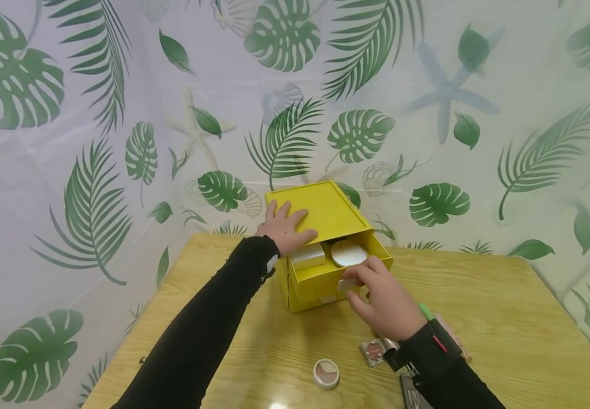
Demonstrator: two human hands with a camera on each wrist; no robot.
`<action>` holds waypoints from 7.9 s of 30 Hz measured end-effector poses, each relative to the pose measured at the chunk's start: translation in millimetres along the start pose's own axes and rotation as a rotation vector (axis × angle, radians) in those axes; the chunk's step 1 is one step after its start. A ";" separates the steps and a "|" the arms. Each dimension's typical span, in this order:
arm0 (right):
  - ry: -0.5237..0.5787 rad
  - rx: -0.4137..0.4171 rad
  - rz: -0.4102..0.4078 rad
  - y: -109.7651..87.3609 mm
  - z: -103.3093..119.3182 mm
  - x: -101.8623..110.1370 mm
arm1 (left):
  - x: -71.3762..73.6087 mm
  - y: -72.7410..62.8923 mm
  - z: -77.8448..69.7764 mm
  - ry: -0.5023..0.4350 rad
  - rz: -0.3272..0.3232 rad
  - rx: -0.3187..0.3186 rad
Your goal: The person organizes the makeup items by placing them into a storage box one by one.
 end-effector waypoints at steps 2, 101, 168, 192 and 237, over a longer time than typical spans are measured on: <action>0.014 -0.002 0.014 5.8 -2.8 -2.8 | -0.1 0.8 0.4 -0.003 -0.002 0.000; -0.007 -0.337 0.151 26.8 -30.6 -73.2 | 2.3 -1.8 2.1 -0.046 0.012 0.039; 0.009 -0.020 0.364 -81.8 14.1 -101.6 | 0.1 -0.9 4.8 -0.058 0.006 0.009; -0.036 -0.047 0.443 -74.7 29.9 -113.6 | 1.0 -1.2 6.1 -0.075 0.000 0.021; 0.135 -0.146 0.367 28.9 9.7 -57.8 | 0.1 -5.3 3.5 -0.051 -0.020 0.019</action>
Point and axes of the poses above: each hand's wrist, its own y-axis towards the middle knuckle, its own x-axis out of the back of the hand, z = x × y, the point moved 3 cm from there along y, towards the middle knuckle, and after that the axes turned 1 degree about -y, right-handed, at the moved point
